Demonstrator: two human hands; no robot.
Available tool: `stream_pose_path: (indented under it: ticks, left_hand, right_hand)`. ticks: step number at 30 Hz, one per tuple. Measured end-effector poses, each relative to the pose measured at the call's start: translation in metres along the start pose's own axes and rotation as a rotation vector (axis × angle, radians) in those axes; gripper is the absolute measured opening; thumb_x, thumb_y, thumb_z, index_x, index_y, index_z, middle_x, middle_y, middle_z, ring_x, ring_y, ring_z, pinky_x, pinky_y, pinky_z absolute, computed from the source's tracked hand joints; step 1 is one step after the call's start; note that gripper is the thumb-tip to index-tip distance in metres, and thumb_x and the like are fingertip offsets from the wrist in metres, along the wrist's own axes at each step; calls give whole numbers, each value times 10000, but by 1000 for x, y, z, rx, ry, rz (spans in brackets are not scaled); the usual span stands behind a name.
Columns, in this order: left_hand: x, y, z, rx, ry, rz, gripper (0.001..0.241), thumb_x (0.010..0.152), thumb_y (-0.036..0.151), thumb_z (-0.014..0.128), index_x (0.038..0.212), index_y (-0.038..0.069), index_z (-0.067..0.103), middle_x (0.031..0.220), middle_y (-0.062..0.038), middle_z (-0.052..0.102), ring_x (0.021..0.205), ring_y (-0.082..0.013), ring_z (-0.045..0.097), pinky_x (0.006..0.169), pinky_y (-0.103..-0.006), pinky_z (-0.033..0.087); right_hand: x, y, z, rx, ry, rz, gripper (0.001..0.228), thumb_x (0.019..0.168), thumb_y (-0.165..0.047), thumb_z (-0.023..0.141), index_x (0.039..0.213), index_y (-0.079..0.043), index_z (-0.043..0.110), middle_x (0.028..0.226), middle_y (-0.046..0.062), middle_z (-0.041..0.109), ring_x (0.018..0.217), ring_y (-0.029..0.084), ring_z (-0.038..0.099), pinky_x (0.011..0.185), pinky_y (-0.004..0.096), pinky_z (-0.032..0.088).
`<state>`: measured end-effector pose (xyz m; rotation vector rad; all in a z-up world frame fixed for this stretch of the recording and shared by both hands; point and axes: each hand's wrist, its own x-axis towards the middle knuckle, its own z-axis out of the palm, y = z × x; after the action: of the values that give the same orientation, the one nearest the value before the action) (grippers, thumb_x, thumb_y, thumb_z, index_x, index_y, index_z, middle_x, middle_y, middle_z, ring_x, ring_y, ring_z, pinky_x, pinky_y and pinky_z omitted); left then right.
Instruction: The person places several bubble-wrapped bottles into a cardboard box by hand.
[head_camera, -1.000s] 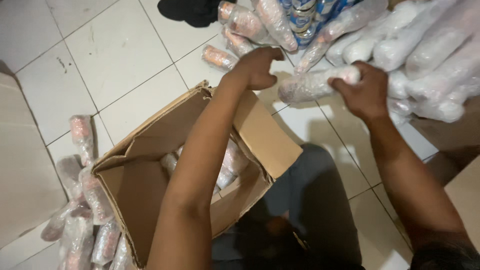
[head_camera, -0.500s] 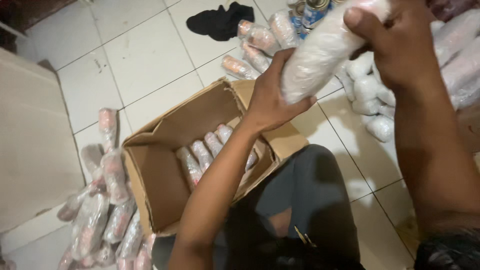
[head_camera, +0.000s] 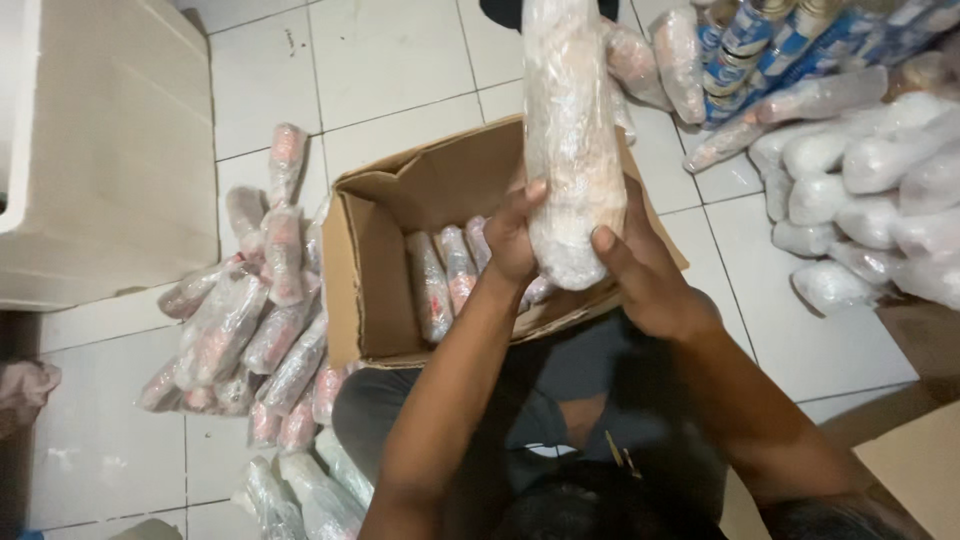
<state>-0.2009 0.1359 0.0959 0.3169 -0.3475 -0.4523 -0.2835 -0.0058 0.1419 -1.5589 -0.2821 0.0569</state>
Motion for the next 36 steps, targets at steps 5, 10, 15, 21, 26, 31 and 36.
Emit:
stream_pose_path:
  ticks: [5,10,15,21,26,31,36]
  left_hand:
    - [-24,32,-16,935,85,73,580,1084,369,554,1585,93,459,1553,-181,491,1475,-306,423,1293,-499,277]
    - [-22,74,65,1200,221,-132,972,814,518,745,1559,78,301,1517,-150,546,1351,-292,623,1113,-417,556]
    - [-25,73,38,1154,317,15,935,820,713,646,1507,116,434,1446,-141,636,1329,-302,649,1123,-453,535]
    - [-32,68,-2,656,262,80,671,978,552,669,1415,56,556,1320,-131,689,1190,-272,684,1013,-413,574]
    - [-34,66,-31,83,-73,-12,673,1064,502,622,1446,-41,510,1318,-247,684,1157,-389,713,1027,-503,585]
    - [-39,67,-29,-158,-176,-34,714,1047,493,645,1475,-60,502,1308,-189,679,1220,-382,691,1147,-478,506]
    - [-46,74,-38,-139,-122,-171,794,1008,520,699,1538,-29,479,1315,-152,705,1217,-379,701,1037,-505,575]
  right_hand:
    - [-1,7,9,-63,-3,79,734,1051,-451,464,1590,-32,196,1460,194,417,1356,293,414,1158,505,343]
    - [7,-31,44,-392,211,227,940,813,-570,665,1534,-90,299,1404,196,609,1136,310,696,847,405,604]
    - [1,-3,62,-506,203,112,994,754,-294,863,1543,-23,323,1380,191,580,1100,267,702,910,367,598]
    - [-2,16,65,-548,226,134,859,703,-316,915,1417,-30,531,1144,103,663,907,191,632,780,333,556]
    - [-8,36,62,-386,79,130,725,811,-349,800,1390,-29,504,1254,121,653,1118,213,629,935,344,515]
    - [-13,40,70,-145,26,245,686,781,-312,816,1346,-75,508,1184,51,593,1063,133,590,864,277,513]
    - [-12,40,78,-131,35,364,777,728,-280,836,1387,-84,475,1281,86,623,1152,150,612,968,288,531]
